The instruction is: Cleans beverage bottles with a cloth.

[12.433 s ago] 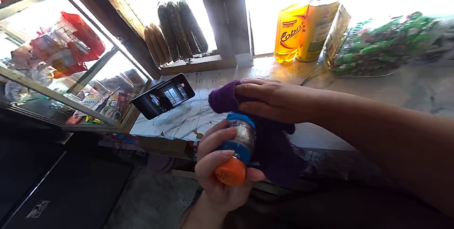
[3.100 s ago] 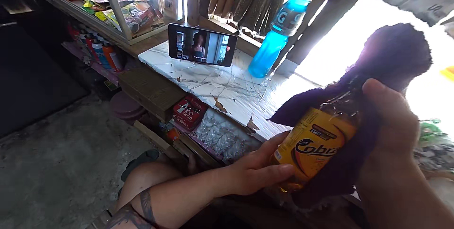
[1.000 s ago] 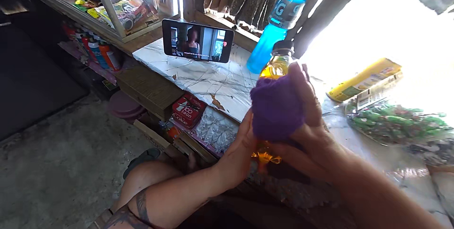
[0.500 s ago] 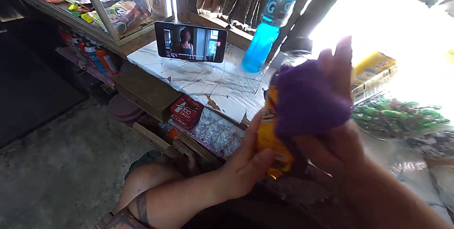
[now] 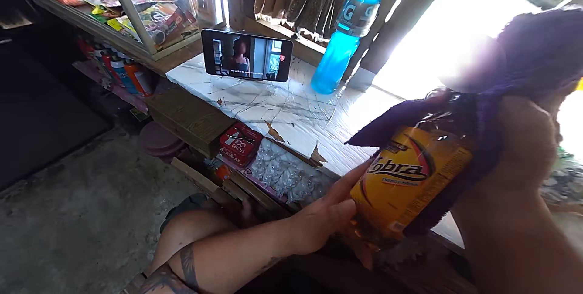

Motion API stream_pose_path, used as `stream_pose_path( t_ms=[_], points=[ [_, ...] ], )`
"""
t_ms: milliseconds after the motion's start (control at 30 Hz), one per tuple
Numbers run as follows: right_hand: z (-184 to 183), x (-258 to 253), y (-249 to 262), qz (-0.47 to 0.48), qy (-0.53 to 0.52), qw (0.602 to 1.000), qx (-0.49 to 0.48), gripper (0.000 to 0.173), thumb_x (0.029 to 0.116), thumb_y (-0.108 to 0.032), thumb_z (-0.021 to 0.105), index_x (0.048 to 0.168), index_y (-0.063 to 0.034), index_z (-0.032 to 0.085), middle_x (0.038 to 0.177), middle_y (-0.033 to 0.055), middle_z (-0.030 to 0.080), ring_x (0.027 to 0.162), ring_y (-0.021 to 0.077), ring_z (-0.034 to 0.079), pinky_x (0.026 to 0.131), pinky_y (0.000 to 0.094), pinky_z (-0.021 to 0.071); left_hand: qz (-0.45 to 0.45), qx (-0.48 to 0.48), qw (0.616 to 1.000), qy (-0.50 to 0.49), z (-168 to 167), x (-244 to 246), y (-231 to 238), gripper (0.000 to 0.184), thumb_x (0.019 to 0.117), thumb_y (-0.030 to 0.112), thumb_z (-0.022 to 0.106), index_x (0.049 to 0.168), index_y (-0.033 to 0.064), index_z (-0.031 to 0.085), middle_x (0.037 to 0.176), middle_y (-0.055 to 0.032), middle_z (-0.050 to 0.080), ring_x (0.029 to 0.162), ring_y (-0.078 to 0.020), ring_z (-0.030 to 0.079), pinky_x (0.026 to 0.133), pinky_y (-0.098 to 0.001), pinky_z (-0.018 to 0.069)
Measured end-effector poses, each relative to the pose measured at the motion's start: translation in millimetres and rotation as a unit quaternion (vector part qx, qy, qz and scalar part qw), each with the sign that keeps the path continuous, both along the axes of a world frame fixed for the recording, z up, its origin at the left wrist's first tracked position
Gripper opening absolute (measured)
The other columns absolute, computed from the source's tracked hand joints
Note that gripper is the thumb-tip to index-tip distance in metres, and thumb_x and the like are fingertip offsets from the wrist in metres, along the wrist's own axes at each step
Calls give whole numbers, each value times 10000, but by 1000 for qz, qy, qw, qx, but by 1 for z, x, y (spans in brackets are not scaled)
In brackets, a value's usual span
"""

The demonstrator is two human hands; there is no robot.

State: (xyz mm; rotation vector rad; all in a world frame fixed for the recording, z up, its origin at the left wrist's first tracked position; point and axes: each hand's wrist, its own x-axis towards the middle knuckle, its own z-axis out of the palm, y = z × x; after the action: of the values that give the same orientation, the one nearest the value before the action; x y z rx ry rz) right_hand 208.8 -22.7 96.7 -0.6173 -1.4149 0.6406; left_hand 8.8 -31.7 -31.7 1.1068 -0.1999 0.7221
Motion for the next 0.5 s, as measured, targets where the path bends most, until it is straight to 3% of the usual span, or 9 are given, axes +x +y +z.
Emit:
stream_pose_path(
  t_ms=[67, 133, 200, 267, 367, 400, 433, 467, 500],
  points=[
    [-3, -1, 3, 16, 20, 1000, -9, 353, 959, -215, 650, 1282, -196, 507, 1135, -10, 708, 978, 135, 716, 845, 268, 613, -61, -57, 997, -5, 0, 0, -1, 703, 980, 674, 422, 1574, 341, 250, 1271, -33, 671, 999, -156, 713, 733, -275, 617],
    [-6, -4, 5, 31, 5, 999, -6, 356, 957, -238, 645, 1281, -206, 499, 1158, -7, 705, 995, 146, 715, 850, 277, 615, -46, -56, 997, 6, -1, -1, -2, 747, 995, 658, 411, 1600, 287, 179, 1246, -13, 658, 937, -110, 699, 699, -238, 599],
    [-6, -5, 5, 41, -27, 999, 1, 413, 971, -249, 633, 1346, -212, 465, 1283, -9, 663, 1130, 170, 681, 948, 314, 590, 6, -23, 999, 24, -2, -1, -3, 797, 1011, 648, 384, 1619, 217, 102, 1323, 5, 606, 944, -48, 672, 696, -196, 577],
    [-8, -6, 3, 18, -76, 997, 8, 465, 981, -246, 604, 1408, -209, 424, 1390, -36, 595, 1280, 168, 590, 1085, 359, 508, 59, 33, 997, 25, -1, -2, -3, 768, 1053, 585, 349, 1627, 172, 48, 1425, 10, 525, 1043, -10, 630, 766, -180, 559],
    [-16, -14, -4, -77, -170, 982, 12, 313, 1001, -301, 578, 1300, -352, 502, 1182, -247, 639, 1111, -57, 609, 962, 185, 527, 117, 63, 991, 25, 0, -5, -1, 748, 1070, 545, 340, 1630, 162, 26, 1503, 10, 458, 1085, 21, 610, 774, -148, 547],
    [-18, -15, -3, -88, -208, 974, 28, 293, 1018, -319, 562, 1302, -366, 506, 1167, -266, 630, 1090, -87, 600, 938, 156, 524, 135, 66, 988, 31, 1, -6, 0, 755, 1071, 545, 336, 1630, 144, 25, 1509, -1, 450, 1067, 27, 610, 761, -142, 543],
    [-20, -16, -1, -96, -245, 963, 51, 325, 1030, -328, 551, 1350, -339, 494, 1224, -243, 611, 1127, -85, 583, 962, 162, 515, 147, 66, 986, 37, 2, -7, 2, 754, 1073, 544, 331, 1631, 137, 27, 1525, -14, 433, 1071, 25, 609, 766, -146, 541],
    [-20, -17, 2, -103, -284, 950, 78, 426, 1036, -336, 548, 1447, -268, 456, 1367, -161, 552, 1233, -38, 536, 1041, 213, 482, 154, 59, 985, 44, 3, -8, 4, 761, 1068, 558, 334, 1632, 142, 37, 1517, -23, 437, 1079, 10, 612, 778, -161, 547],
    [-19, -19, 4, -100, -339, 930, 105, 596, 1039, -341, 527, 1574, -173, 324, 1573, -21, 377, 1397, 51, 408, 1163, 301, 381, 159, 46, 985, 53, 4, -9, 6, 781, 1053, 591, 342, 1635, 161, 49, 1501, -33, 451, 1067, -9, 621, 783, -180, 555]
  ],
)
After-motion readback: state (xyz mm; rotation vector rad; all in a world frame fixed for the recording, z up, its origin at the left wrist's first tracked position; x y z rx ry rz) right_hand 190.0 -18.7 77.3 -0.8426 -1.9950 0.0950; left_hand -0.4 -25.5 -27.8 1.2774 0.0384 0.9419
